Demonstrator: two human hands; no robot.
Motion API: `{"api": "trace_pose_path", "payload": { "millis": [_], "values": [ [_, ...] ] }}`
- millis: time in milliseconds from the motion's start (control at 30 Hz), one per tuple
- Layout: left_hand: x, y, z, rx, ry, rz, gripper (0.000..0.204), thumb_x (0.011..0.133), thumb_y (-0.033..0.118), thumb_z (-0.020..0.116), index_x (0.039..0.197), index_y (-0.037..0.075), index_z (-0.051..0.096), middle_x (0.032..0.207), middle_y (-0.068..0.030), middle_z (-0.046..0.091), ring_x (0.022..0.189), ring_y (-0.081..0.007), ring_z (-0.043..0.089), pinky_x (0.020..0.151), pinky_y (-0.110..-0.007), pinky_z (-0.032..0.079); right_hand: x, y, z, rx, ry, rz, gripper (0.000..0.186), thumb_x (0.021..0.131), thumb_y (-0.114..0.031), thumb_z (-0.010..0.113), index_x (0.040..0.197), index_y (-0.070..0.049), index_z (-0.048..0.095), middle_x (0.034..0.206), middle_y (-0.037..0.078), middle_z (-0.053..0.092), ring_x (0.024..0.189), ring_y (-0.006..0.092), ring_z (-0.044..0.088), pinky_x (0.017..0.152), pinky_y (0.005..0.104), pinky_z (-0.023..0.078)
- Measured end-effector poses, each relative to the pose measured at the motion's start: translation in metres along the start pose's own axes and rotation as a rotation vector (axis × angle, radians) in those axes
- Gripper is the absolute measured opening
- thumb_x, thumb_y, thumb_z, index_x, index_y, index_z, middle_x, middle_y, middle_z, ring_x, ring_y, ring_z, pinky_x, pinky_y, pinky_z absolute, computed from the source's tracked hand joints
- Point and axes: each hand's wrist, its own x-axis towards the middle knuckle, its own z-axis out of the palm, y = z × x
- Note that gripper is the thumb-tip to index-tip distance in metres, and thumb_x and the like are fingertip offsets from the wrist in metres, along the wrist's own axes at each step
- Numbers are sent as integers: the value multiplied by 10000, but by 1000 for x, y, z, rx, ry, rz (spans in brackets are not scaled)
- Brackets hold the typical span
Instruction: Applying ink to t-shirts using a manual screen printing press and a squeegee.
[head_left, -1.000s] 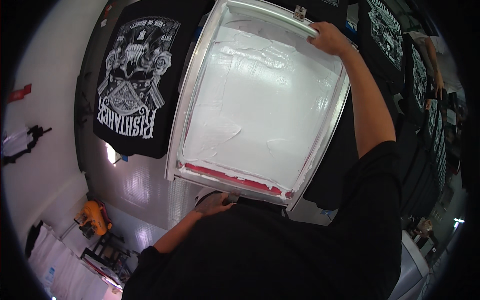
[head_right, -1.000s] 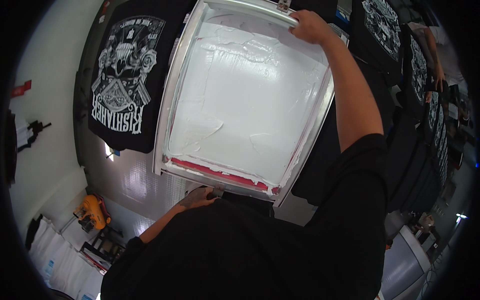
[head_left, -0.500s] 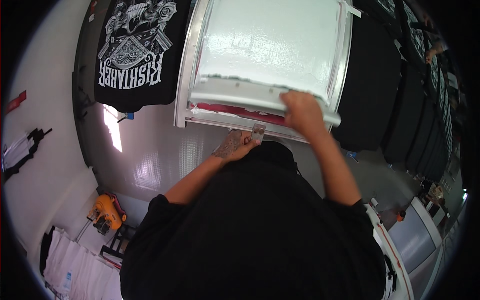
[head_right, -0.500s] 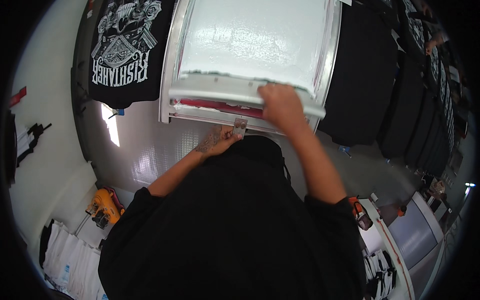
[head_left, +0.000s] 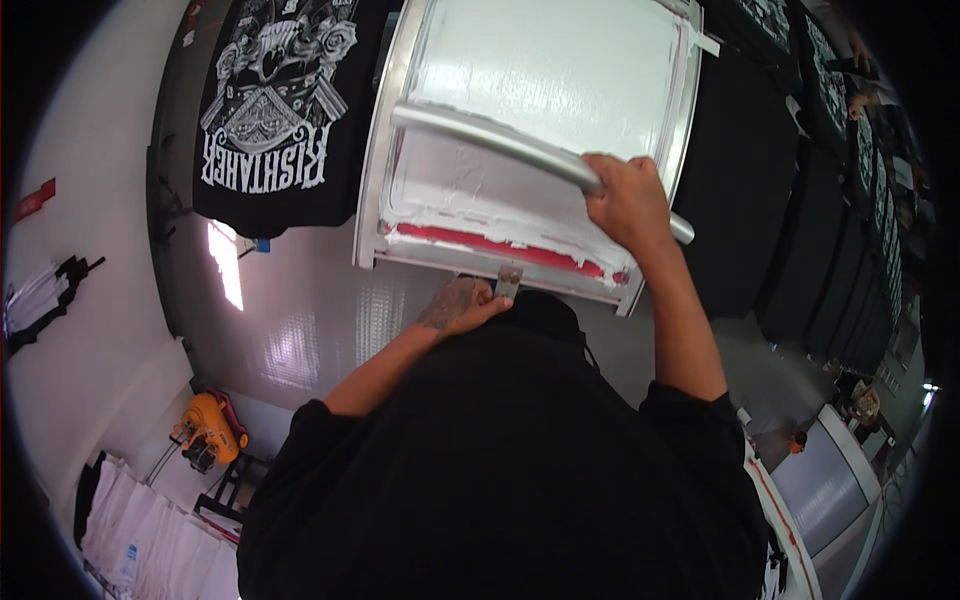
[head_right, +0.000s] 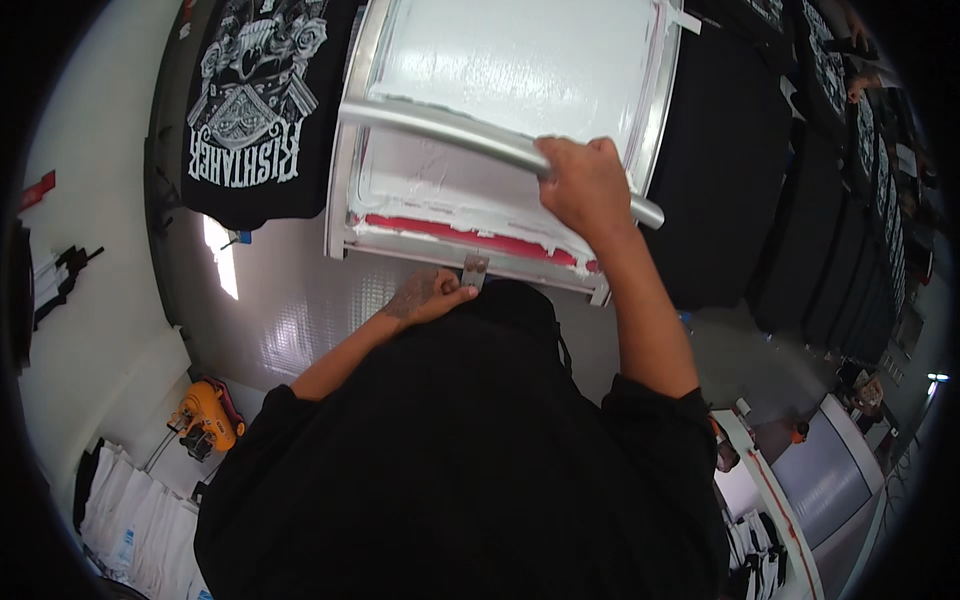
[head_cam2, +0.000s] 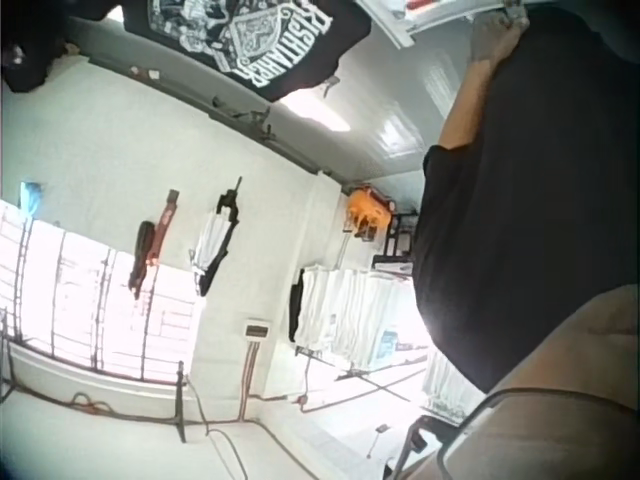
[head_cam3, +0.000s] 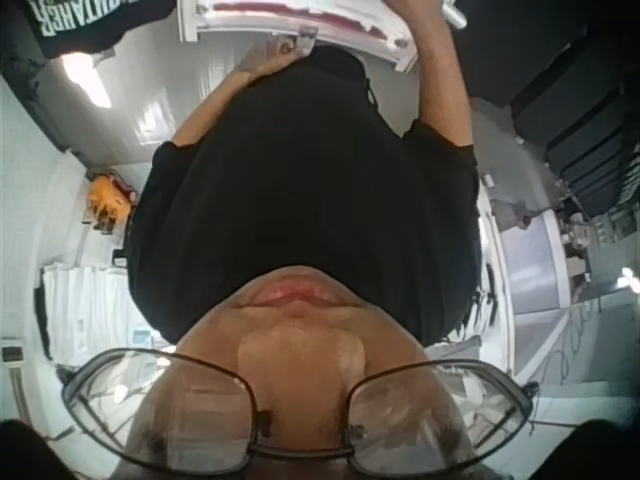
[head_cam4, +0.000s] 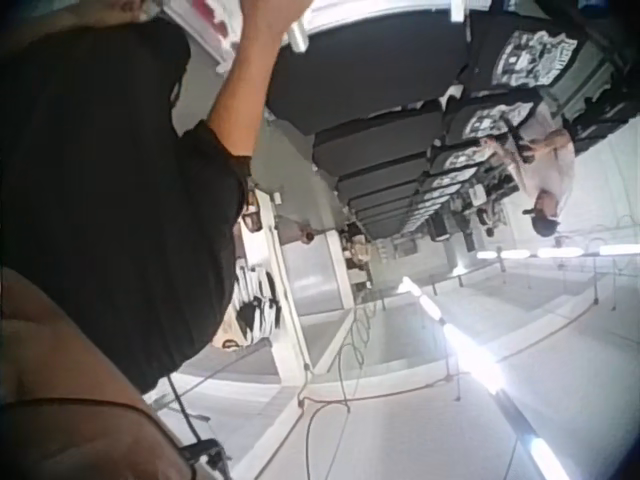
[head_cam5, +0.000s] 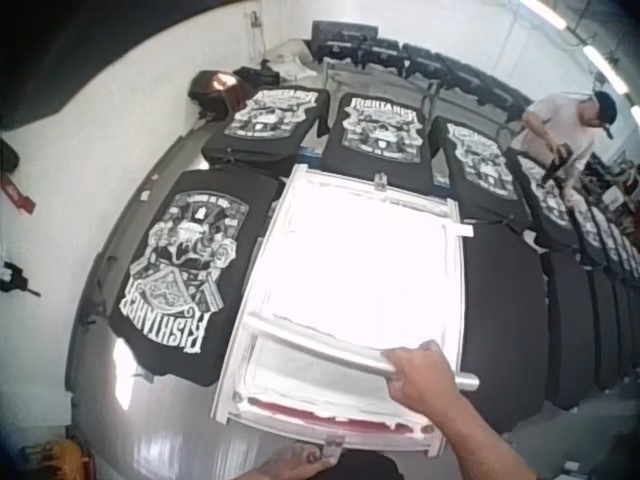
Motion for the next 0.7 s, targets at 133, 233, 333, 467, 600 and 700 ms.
{"api": "trace_pose_path", "payload": {
  "millis": [133,233,333,467,600,700],
  "values": [
    [-3,40,-47,137,102,-15,503,906,513,728,807,21,763,753,-151,727,754,-253,716,721,-371,549,91,43,-21,33,-63,125,272,816,-126,675,1077,-93,744,913,145,750,805,319,715,896,423,515],
    [10,48,-90,-63,305,49,477,912,479,737,813,13,770,703,-126,712,665,-220,684,658,-352,541,153,77,-33,23,-4,120,231,836,-155,674,1049,-110,749,909,159,750,818,350,723,871,439,555],
    [30,70,-146,-165,467,-21,395,935,386,756,842,2,753,628,-39,644,605,-98,580,578,-283,478,215,120,-45,-67,70,-18,241,823,-180,700,1050,-111,747,913,173,746,869,375,715,867,461,552],
    [73,91,-207,-131,690,94,364,939,327,766,830,-18,728,597,-13,598,592,-55,538,559,-252,458,267,145,-55,-108,76,9,272,810,-169,732,1080,-139,746,962,135,759,930,364,711,888,454,530],
    [117,131,-248,25,811,260,345,902,331,797,970,-2,735,744,-75,676,725,-147,657,698,-292,534,248,166,17,-286,315,-172,374,774,-34,665,1145,-79,684,1026,111,735,960,269,683,1001,458,414],
    [135,159,-262,466,1072,480,404,840,337,842,1083,34,730,839,-98,685,884,-218,694,873,-332,539,191,136,51,-243,303,-121,376,733,-4,662,1100,-85,641,980,72,640,970,273,617,969,428,424]
  ]
}}
